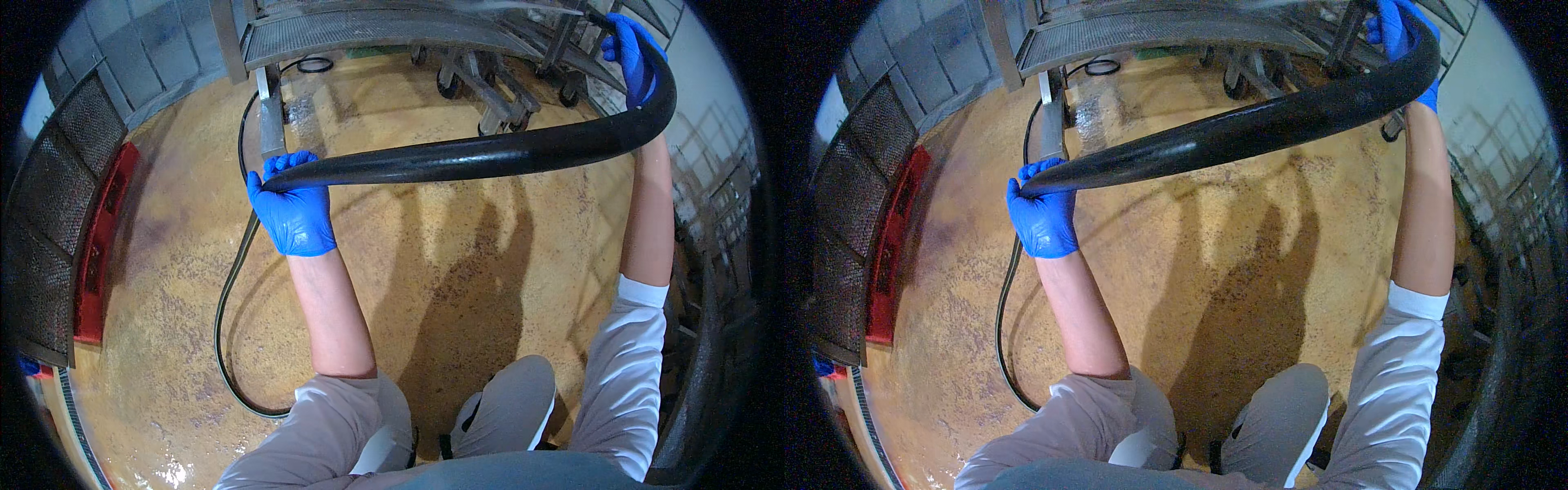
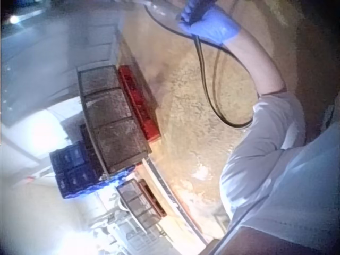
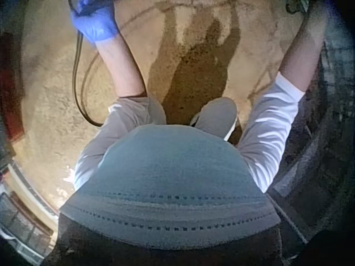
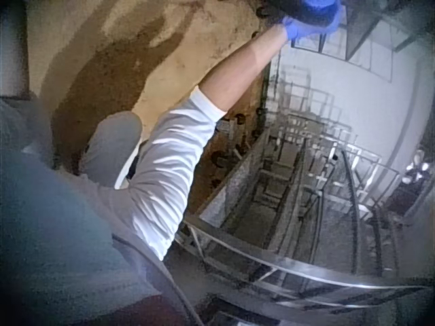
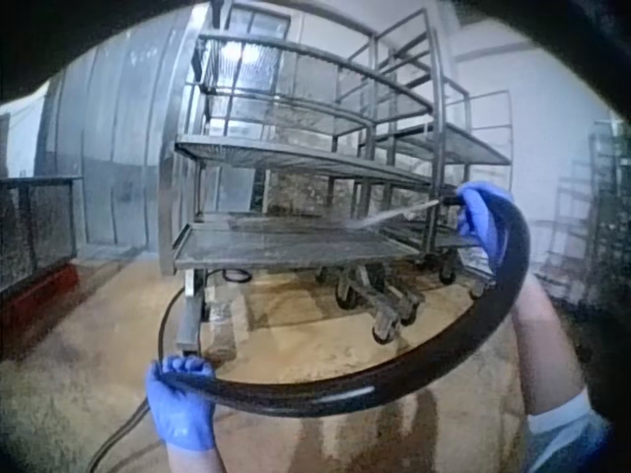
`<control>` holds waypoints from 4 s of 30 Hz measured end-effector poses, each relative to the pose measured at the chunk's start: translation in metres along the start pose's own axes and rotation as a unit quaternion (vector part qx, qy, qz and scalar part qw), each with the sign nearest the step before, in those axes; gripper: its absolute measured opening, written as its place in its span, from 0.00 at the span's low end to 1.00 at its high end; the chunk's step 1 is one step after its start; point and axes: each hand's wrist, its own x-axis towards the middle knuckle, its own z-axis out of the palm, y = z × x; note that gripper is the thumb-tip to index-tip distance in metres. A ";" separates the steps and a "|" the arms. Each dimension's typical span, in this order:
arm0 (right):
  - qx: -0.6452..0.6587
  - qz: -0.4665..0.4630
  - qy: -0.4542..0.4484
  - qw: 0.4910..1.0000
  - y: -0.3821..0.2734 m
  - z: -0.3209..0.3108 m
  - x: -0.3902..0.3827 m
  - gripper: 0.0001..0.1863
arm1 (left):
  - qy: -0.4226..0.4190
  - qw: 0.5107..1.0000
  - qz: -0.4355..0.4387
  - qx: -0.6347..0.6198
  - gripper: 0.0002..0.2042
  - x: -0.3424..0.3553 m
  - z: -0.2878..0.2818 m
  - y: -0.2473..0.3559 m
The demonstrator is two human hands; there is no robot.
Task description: The person uses a high-pressure water hose to spray and clean a yellow industrial floor. They move around metal rolling racks, directing the water stream at the floor surface and along the base of the walls to remove debris.
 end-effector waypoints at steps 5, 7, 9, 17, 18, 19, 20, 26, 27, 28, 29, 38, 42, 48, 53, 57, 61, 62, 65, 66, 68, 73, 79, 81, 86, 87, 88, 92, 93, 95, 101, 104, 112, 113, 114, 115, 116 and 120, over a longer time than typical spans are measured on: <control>0.032 0.016 -0.021 0.999 0.006 -0.001 0.012 0.13 | 0.017 1.000 0.012 0.019 0.17 -0.002 0.003 -0.002; 0.068 0.029 -0.034 0.997 0.003 0.000 0.013 0.13 | 0.021 1.000 0.014 0.012 0.17 -0.005 0.006 -0.004; 0.098 0.027 -0.047 0.994 -0.006 0.005 0.014 0.13 | 0.021 0.999 0.020 0.013 0.17 -0.006 0.010 -0.002; 0.077 0.008 0.008 0.997 -0.051 0.024 0.001 0.09 | 0.015 1.000 0.007 0.003 0.17 -0.008 0.009 -0.001; 0.075 -0.001 0.004 0.997 -0.053 0.024 0.001 0.09 | 0.011 1.000 0.003 -0.005 0.17 -0.007 0.008 -0.001; 0.081 0.005 0.002 0.997 -0.056 0.024 0.001 0.09 | 0.006 1.000 -0.001 -0.013 0.17 -0.007 0.007 0.000; 0.086 0.012 0.000 0.996 -0.058 0.024 0.000 0.09 | 0.001 1.000 -0.006 -0.021 0.17 -0.006 0.006 -0.001; 0.116 0.053 0.024 0.992 -0.083 0.046 -0.009 0.09 | -0.019 1.000 0.010 0.020 0.18 -0.001 0.001 0.005; 0.119 0.063 0.033 0.990 -0.086 0.048 -0.012 0.10 | -0.016 1.000 0.009 0.019 0.18 -0.001 0.001 0.005; 0.125 0.066 0.031 0.989 -0.083 0.047 -0.011 0.10 | -0.012 1.000 0.008 0.018 0.18 -0.001 -0.001 0.002; 0.132 0.068 0.028 0.989 -0.077 0.046 -0.008 0.10 | -0.009 1.000 0.007 0.017 0.18 0.000 -0.002 0.000; 0.226 0.126 -0.015 0.966 -0.090 0.074 -0.002 0.10 | -0.041 0.999 0.022 -0.002 0.16 0.009 -0.010 0.010; 0.283 0.099 -0.014 0.954 -0.102 0.094 -0.008 0.09 | 0.003 0.999 0.043 -0.003 0.16 0.009 -0.008 0.011; 0.315 0.094 -0.039 0.944 -0.112 0.106 -0.012 0.09 | -0.048 0.997 0.050 -0.017 0.16 0.006 -0.006 0.018; 0.302 0.084 -0.040 0.949 -0.109 0.110 -0.015 0.09 | -0.041 0.998 0.043 -0.025 0.15 0.008 -0.008 0.021; 0.315 0.075 -0.046 0.945 -0.109 0.116 -0.017 0.09 | -0.044 0.997 0.052 -0.024 0.15 0.009 -0.009 0.021; 0.326 0.072 -0.029 0.942 -0.112 0.122 -0.020 0.09 | -0.093 0.995 0.029 -0.035 0.14 0.009 -0.011 0.025; 0.323 0.067 -0.021 0.944 -0.114 0.122 -0.020 0.09 | -0.090 0.995 0.026 -0.039 0.13 0.009 -0.012 0.026; 0.353 0.060 -0.012 0.933 -0.110 0.123 -0.022 0.09 | -0.083 0.995 0.025 -0.045 0.12 0.011 -0.011 0.027; 0.365 0.059 -0.007 0.929 -0.109 0.123 -0.024 0.09 | -0.078 0.995 0.031 -0.046 0.12 0.011 -0.011 0.027; 0.389 0.055 0.003 0.920 -0.108 0.123 -0.026 0.09 | -0.068 0.996 0.034 -0.054 0.12 0.012 -0.010 0.028; 0.330 0.055 -0.015 0.942 -0.101 0.123 -0.027 0.09 | -0.028 0.996 0.047 -0.065 0.11 0.010 -0.007 0.029; 0.318 0.041 -0.031 0.947 -0.097 0.119 -0.028 0.08 | -0.060 0.994 0.030 -0.081 0.11 0.013 -0.013 0.032; 0.313 0.043 -0.023 0.949 -0.098 0.120 -0.029 0.08 | -0.058 0.994 0.020 -0.093 0.11 0.014 -0.014 0.036; 0.324 0.053 0.004 0.945 -0.100 0.118 -0.036 0.08 | -0.072 0.995 0.021 -0.072 0.12 0.014 -0.012 0.036; 0.324 0.060 0.009 0.944 -0.099 0.118 -0.037 0.08 | -0.066 0.995 0.026 -0.063 0.13 0.014 -0.011 0.035; 0.324 0.067 0.015 0.944 -0.099 0.118 -0.038 0.08 | -0.059 0.996 0.032 -0.055 0.13 0.013 -0.010 0.035; 0.338 0.082 0.015 0.938 -0.095 0.121 -0.042 0.08 | -0.051 0.996 0.039 -0.060 0.12 0.017 -0.010 0.039; 0.333 0.083 0.011 0.939 -0.094 0.119 -0.043 0.08 | -0.048 0.996 0.041 -0.065 0.12 0.014 -0.009 0.037; 0.322 0.085 0.002 0.943 -0.094 0.114 -0.043 0.08 | -0.044 0.996 0.041 -0.067 0.12 0.014 -0.009 0.033; 0.291 0.100 -0.043 0.951 -0.100 0.112 -0.039 0.08 | -0.042 0.997 0.037 -0.059 0.11 0.014 -0.011 0.034; 0.230 0.113 -0.051 0.965 -0.106 0.106 -0.035 0.08 | -0.031 0.996 0.033 -0.082 0.10 0.020 -0.016 0.035; 0.186 0.059 0.007 0.981 -0.112 0.100 -0.033 0.08 | -0.003 0.996 0.024 -0.087 0.10 0.015 -0.011 0.033; 0.183 0.064 0.005 0.981 -0.113 0.099 -0.033 0.08 | -0.017 0.996 0.024 -0.082 0.10 0.016 -0.013 0.034; 0.184 0.060 0.003 0.981 -0.114 0.100 -0.033 0.08 | -0.031 0.996 0.025 -0.077 0.10 0.017 -0.015 0.036; 0.185 0.057 0.000 0.981 -0.115 0.101 -0.032 0.08 | -0.046 0.996 0.026 -0.071 0.09 0.019 -0.017 0.038; 0.187 0.053 -0.002 0.981 -0.116 0.103 -0.032 0.08 | -0.048 0.996 0.033 -0.072 0.09 0.020 -0.018 0.041; 0.218 0.041 -0.013 0.975 -0.121 0.111 -0.033 0.08 | -0.015 0.995 0.058 -0.080 0.09 0.014 -0.006 0.038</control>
